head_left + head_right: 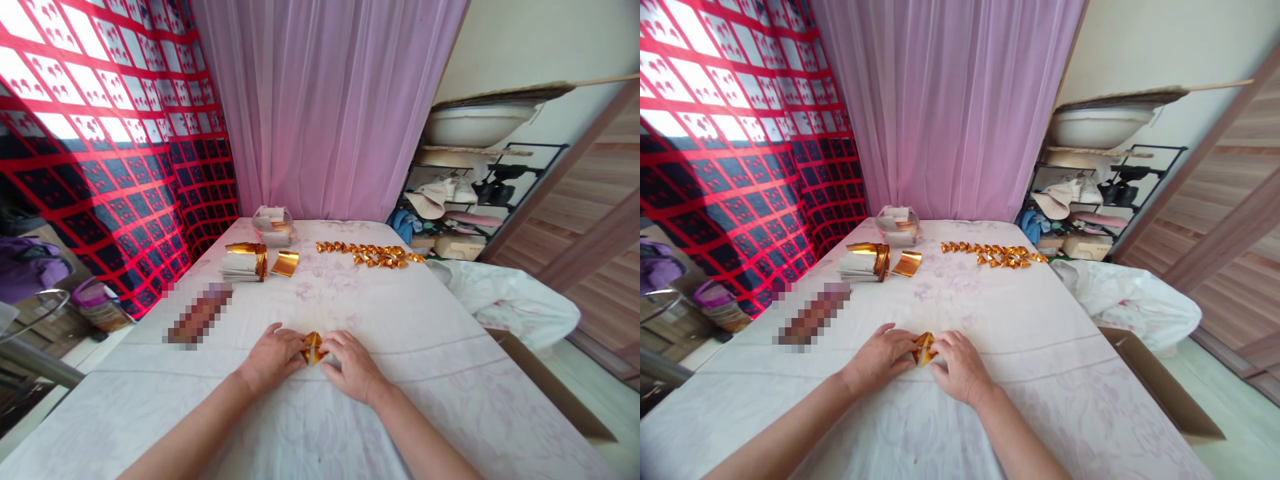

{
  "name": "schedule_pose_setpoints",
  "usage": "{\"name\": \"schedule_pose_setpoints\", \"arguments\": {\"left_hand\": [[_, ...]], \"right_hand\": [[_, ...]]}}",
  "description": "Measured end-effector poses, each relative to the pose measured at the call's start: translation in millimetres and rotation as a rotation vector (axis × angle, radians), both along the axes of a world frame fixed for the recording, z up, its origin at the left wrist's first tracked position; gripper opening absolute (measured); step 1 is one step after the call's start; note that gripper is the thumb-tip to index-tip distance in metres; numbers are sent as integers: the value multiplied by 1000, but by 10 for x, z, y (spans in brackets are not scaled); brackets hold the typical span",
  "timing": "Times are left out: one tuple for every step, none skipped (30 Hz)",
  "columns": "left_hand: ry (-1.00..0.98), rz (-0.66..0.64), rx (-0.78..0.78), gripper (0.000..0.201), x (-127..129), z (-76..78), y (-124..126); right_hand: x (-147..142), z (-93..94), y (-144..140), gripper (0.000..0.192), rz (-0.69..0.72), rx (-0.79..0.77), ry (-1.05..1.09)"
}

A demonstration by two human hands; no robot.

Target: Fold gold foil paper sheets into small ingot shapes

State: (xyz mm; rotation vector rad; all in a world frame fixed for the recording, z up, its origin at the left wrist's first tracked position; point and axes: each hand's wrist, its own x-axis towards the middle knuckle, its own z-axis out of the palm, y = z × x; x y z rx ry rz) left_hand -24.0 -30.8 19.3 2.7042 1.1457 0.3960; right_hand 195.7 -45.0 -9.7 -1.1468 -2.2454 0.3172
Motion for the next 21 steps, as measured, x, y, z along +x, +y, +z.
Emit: {"name": "schedule_pose_setpoints", "arguments": {"left_hand": [[4, -7, 32, 17, -10, -13, 22], [3, -12, 74, 14, -17, -38, 42], [3, -38, 116, 13, -21, -71, 60], [5, -71, 161, 14, -23, -106, 76], [9, -104, 215, 13, -24, -137, 88], [18, -123, 268, 12, -23, -158, 97], [37, -144, 315, 12, -20, -166, 102], [60, -162, 353, 12, -16, -159, 102], [89, -172, 381, 12, -10, -139, 99], [119, -182, 402, 11, -2, -108, 93], [159, -189, 416, 10, 7, -72, 88], [199, -196, 428, 8, 17, -36, 83], [248, -212, 435, 7, 27, -6, 81], [292, -222, 439, 9, 36, 13, 81], [319, -216, 453, 11, 43, 18, 84], [335, -211, 466, 13, 49, 8, 90], [336, -198, 478, 14, 53, -14, 97], [322, -184, 487, 15, 56, -47, 105], [300, -163, 488, 14, 57, -84, 113], [270, -140, 484, 14, 56, -121, 118], [240, -120, 470, 13, 55, -153, 120]], "right_hand": [[3, -2, 4, 26, -1, -3, 9], [3, -4, 7, 27, -2, -5, 15], [1, -4, 12, 27, 0, -4, 18], [-1, -3, 16, 27, 3, -3, 21], [-2, -1, 19, 27, 8, -1, 20], [-3, 0, 22, 26, 11, 1, 20], [-1, 1, 23, 26, 11, 4, 19], [1, 2, 22, 25, 12, 7, 16], [5, 3, 21, 25, 13, 11, 11], [10, 5, 18, 24, 15, 16, 1], [14, 10, 15, 24, 18, 24, -13], [18, 17, 11, 22, 23, 34, -33], [20, 29, 9, 21, 31, 44, -59], [21, 44, 7, 19, 37, 55, -87], [20, 61, 5, 17, 46, 66, -114], [19, 79, 5, 16, 52, 75, -137], [17, 96, 5, 15, 57, 83, -156], [15, 109, 5, 15, 59, 93, -168], [14, 117, 6, 15, 58, 102, -177], [13, 120, 8, 15, 59, 111, -182], [12, 116, 9, 15, 60, 120, -183]]}}
